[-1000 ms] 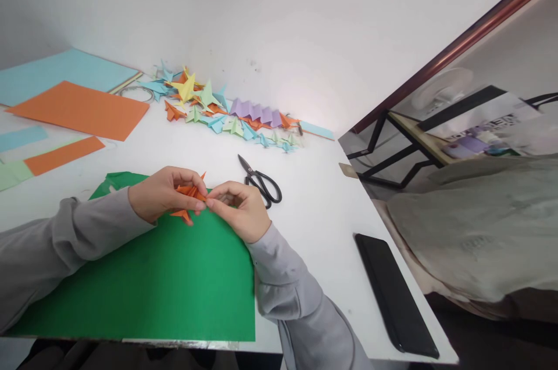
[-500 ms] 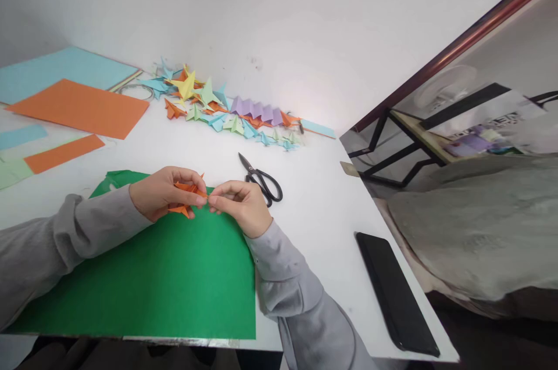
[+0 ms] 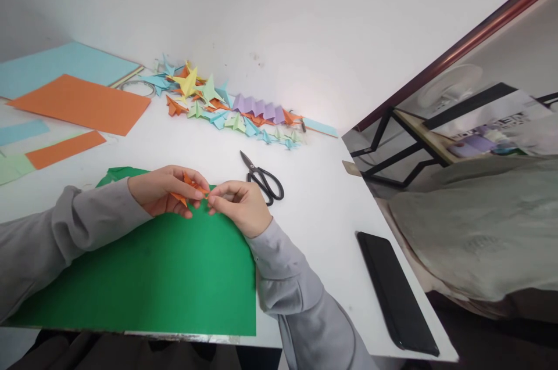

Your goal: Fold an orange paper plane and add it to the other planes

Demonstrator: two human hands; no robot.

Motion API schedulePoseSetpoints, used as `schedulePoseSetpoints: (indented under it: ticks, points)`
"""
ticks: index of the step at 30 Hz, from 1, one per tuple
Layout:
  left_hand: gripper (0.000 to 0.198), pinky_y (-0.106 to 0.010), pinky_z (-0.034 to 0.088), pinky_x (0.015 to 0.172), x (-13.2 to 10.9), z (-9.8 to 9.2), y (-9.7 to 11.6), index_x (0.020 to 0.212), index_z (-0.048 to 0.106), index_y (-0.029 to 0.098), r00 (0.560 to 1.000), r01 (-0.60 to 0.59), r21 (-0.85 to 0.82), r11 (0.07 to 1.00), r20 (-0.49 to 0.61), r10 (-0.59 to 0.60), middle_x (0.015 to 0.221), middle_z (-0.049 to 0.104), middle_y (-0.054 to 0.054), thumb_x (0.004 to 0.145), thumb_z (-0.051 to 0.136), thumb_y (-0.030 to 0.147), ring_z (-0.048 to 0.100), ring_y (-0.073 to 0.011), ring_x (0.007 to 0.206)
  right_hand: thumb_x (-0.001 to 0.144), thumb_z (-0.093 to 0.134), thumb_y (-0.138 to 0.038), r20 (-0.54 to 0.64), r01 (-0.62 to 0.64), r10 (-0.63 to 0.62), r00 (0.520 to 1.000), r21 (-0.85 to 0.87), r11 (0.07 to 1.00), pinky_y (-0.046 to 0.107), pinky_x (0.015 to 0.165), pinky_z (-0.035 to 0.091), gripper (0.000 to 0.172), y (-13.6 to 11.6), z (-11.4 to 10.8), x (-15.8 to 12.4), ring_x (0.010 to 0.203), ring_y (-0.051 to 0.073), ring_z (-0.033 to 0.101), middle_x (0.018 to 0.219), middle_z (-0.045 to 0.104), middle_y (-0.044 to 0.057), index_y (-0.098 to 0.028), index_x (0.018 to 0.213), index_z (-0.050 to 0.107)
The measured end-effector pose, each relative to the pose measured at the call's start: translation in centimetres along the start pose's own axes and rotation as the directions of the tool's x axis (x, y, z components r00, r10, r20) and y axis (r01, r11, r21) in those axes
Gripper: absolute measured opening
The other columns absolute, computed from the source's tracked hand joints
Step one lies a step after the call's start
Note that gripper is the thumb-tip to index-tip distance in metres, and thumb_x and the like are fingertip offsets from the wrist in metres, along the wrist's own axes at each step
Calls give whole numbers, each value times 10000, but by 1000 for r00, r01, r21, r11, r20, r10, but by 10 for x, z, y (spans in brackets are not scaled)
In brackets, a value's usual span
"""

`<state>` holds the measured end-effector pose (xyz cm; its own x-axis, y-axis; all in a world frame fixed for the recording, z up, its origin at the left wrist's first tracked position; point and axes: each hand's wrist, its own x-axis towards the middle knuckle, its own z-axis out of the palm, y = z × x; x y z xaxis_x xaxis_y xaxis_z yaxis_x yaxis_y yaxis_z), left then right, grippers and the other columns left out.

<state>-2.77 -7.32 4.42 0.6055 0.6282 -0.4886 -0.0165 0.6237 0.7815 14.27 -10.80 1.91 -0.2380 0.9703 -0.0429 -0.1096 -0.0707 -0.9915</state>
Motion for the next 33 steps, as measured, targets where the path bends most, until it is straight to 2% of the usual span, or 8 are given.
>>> schedulePoseSetpoints:
  ticks: [11,18,26,33]
  points:
    - [133,-218,509,406,-1,9,-6,628,592,110,980,-144,111,983,-125,157,499,588,3,551,697,79,557,-99,438,536,792,-242,0,-1,1,1000,-18,1000,195,491,482,172,0,1,1,469,90,601,531,666,-3,-145,610,671]
    - [109,-221,527,400,1,11,-9,640,603,110,935,-331,229,916,-49,351,495,589,11,568,684,107,575,-109,463,609,747,-285,-18,-7,7,1000,25,1000,196,466,468,174,4,0,3,472,99,611,551,678,16,-142,615,648]
    - [111,-219,530,404,-1,10,-10,662,605,115,911,-374,238,897,-90,403,525,597,19,575,675,106,580,-106,475,598,759,-297,-23,-45,48,999,141,989,200,511,500,198,6,3,4,507,104,635,580,690,16,-140,635,644]
    - [100,-222,532,415,-1,12,-10,673,604,112,896,-374,239,896,-155,416,526,595,16,594,665,114,586,-109,487,589,766,-323,-18,-85,88,996,148,985,209,513,509,221,6,4,2,495,104,633,606,697,12,-137,650,665]
